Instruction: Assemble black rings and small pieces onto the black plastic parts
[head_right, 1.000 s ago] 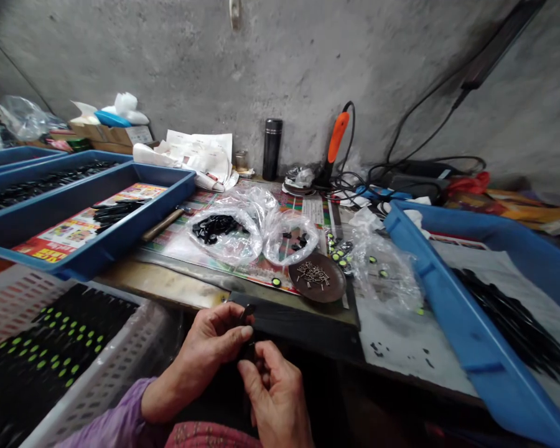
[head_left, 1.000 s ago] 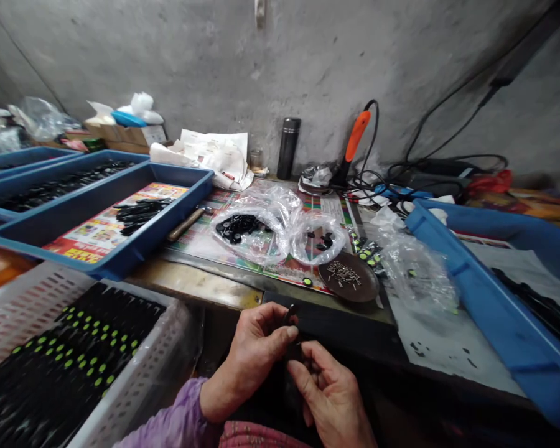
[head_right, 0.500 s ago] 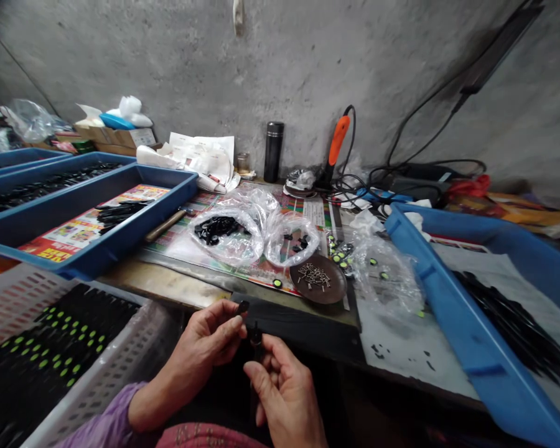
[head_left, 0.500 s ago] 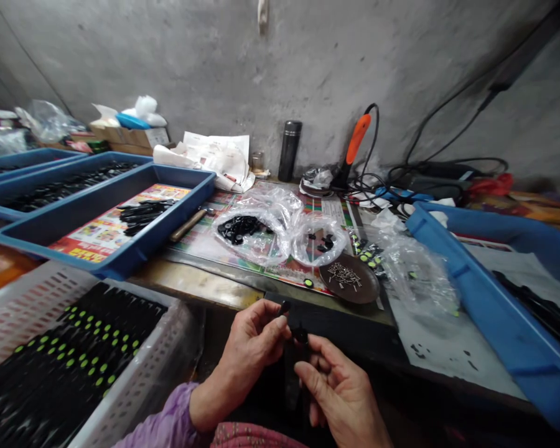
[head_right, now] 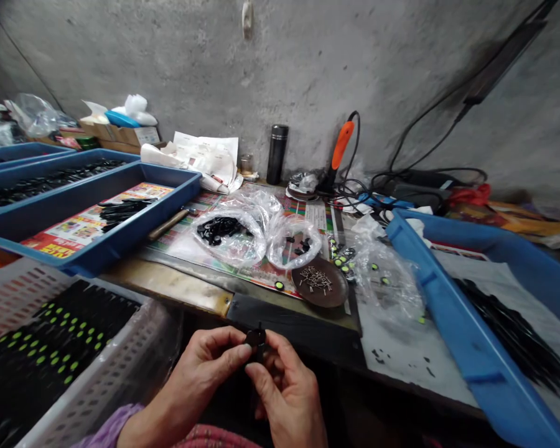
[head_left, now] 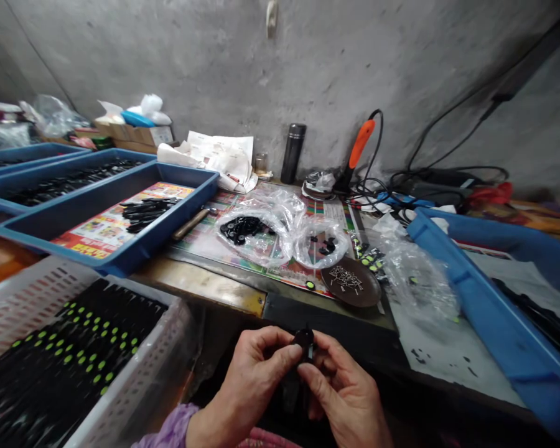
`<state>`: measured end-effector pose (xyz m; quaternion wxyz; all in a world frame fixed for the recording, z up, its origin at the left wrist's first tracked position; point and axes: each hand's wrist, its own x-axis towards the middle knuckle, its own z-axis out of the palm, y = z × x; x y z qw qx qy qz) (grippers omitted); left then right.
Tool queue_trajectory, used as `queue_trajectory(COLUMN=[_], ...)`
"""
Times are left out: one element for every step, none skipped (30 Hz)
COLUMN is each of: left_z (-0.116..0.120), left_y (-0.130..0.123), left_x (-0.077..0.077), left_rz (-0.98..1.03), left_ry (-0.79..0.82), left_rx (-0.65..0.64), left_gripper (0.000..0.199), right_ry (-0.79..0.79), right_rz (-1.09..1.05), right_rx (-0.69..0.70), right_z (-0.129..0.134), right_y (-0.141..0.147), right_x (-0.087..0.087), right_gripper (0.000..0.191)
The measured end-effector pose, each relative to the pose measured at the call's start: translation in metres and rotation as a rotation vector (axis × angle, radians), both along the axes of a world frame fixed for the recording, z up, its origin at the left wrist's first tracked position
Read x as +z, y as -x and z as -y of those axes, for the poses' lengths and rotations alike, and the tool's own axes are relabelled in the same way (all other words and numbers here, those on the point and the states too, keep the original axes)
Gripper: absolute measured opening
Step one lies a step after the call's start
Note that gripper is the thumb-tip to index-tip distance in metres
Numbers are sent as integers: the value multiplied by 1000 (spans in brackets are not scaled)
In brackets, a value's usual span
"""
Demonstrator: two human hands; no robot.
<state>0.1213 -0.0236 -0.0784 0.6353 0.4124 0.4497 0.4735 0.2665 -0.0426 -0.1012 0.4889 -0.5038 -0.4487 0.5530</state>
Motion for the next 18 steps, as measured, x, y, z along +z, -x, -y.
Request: queue_trajectory(left_z=[0,0,0,0,0,0,0,-1,-1,-1,-1,-2,-2,-2,-1,-1,-1,0], left_y=[-1,-2,-3,-4,-5,-5,-6,-6,-7,-7,-7,-8,-8,-9,-9,-10,-10,-10], left_x=[0,0,0,1,1,2,2,2,1,1,0,-1,-2,-3,-4,-4,-4,-4], left_rz=[4,5,2,-3,-8,-14,-19,-21,-24,-27,-31,-34,-38,-42,-43,-43,-42,-38], left_ry=[4,7,9,12,14,15,16,18,22,26,31,36,40,44,49,51,52,53], left_rx=[5,8,8,8,8,11,13,16,12,10,12,17,22,27,31,33,30,28], left_gripper=[30,28,27,27,27,28,28,28,28,28,28,28,28,27,28,28,28,28], right_ry=[-2,-4,-4,-1,3,8,13,14,10,3,-7,-21,-38,-54,-71,-85,-95,-101], right_rz=[-3,-6,-13,-20,-25,-29,-29,-26,-19,-10,0,13,29,44,56,64,71,77], right_rx=[11,24,34,36,28,11,-14,-37,-48,-61,-77,-95,-112,-127,-138,-148,-156,-159], right_z=[0,0,0,0,1,1,2,3,4,4,5,6,6,7,8,8,8,9], right_y=[0,-1,-1,-1,-1,-1,0,0,1,2,2,3,3,3,3,3,2,1], right_x=[0,0,-1,-2,-2,-3,-3,-3,-4,-4,-5,-6,-8,-10,-13,-16,-19,-23], right_gripper=[54,54,54,55,55,56,56,56,56,56,56,56,55,54,53,52,52,51])
